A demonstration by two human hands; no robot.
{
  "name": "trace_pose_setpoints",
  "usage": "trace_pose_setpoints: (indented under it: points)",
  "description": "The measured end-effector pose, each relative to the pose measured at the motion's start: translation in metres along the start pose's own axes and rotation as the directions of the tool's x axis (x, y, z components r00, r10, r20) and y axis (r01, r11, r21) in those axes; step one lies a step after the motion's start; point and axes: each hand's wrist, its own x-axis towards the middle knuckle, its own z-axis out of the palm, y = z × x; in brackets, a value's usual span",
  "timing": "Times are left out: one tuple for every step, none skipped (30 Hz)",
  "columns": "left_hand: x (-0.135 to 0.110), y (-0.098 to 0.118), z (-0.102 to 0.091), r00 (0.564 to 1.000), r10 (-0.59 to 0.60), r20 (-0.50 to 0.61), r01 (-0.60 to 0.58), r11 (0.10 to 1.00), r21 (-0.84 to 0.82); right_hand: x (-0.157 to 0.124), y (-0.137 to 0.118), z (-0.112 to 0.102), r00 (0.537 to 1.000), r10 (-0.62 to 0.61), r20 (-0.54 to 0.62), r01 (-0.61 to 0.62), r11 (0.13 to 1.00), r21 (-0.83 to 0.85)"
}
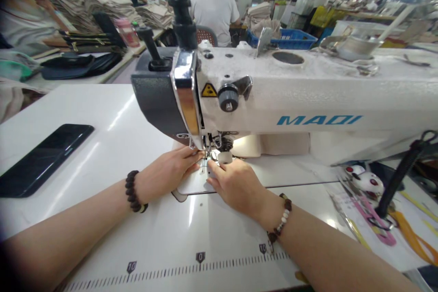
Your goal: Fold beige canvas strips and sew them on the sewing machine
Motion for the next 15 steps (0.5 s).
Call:
trace_pose_setpoints:
  points:
    - [0.0000,-0.0001,0.0000,1.000,0.001,-0.001,-0.001,1.000,-0.002,0.0002,0.0000,0.0000,1.000,-0.001,-0.002,0.001,1.000,0.001]
    - [0.0000,-0.0001,0.0000,1.000,0.001,0.000,-0.001,1.000,-0.004,0.0004,0.0000,-0.0001,1.000,-0.002,-0.003,0.002,1.000,0.001]
    - [0.0001,0.0000,0.0000,1.000,-0.001,0.001,0.001,1.000,-0.005,0.0004,-0.0001,-0.0002,1.000,-0.002,-0.004,0.002,1.000,0.002]
    - [0.0002,0.0002,0.0000,1.000,-0.003,0.004,0.003,1.000,-0.004,0.0003,-0.0002,-0.0003,1.000,-0.003,-0.003,0.003,1.000,0.003]
    - [0.0004,0.0004,0.0000,1.000,-0.004,0.008,0.004,1.000,0.002,0.0001,-0.0002,-0.0004,1.000,-0.002,-0.004,0.002,1.000,0.004]
    - [0.0006,0.0007,-0.0001,1.000,-0.003,0.012,0.003,1.000,0.012,-0.0002,-0.0003,-0.0004,1.000,-0.001,-0.003,0.001,1.000,0.006]
    - [0.0008,0.0010,-0.0002,1.000,-0.001,0.016,0.001,1.000,0.023,-0.0004,-0.0003,-0.0003,1.000,0.001,-0.002,-0.001,1.000,0.008]
    - [0.0010,0.0013,-0.0002,1.000,0.003,0.019,-0.003,0.999,0.033,-0.0007,-0.0002,-0.0003,1.000,0.003,-0.001,-0.003,1.000,0.008]
    - [0.0011,0.0014,-0.0002,1.000,0.007,0.020,-0.008,0.999,0.037,-0.0008,-0.0002,-0.0002,1.000,0.007,0.001,-0.007,1.000,0.007]
    - [0.0012,0.0013,0.0000,1.000,0.010,0.021,-0.010,0.999,0.033,-0.0009,-0.0002,-0.0001,1.000,0.012,0.004,-0.012,1.000,0.005]
    - [0.0011,0.0010,0.0004,1.000,0.008,0.019,-0.009,1.000,0.023,-0.0009,-0.0002,-0.0001,1.000,0.015,0.006,-0.015,1.000,0.003]
    - [0.0011,0.0004,0.0011,1.000,0.005,0.017,-0.005,1.000,0.011,-0.0008,-0.0003,-0.0001,1.000,0.016,0.007,-0.016,1.000,0.000]
    - [0.0010,-0.0005,0.0021,1.000,0.002,0.015,-0.002,1.000,0.000,-0.0006,-0.0005,-0.0002,1.000,0.015,0.008,-0.015,1.000,-0.002]
    - [0.0010,-0.0017,0.0032,1.000,-0.001,0.013,0.001,1.000,-0.007,-0.0005,-0.0008,-0.0003,1.000,0.014,0.007,-0.014,1.000,-0.005]
    - [0.0009,-0.0031,0.0043,1.000,-0.004,0.010,0.004,1.000,-0.011,-0.0003,-0.0011,-0.0004,1.000,0.013,0.005,-0.013,1.000,-0.005]
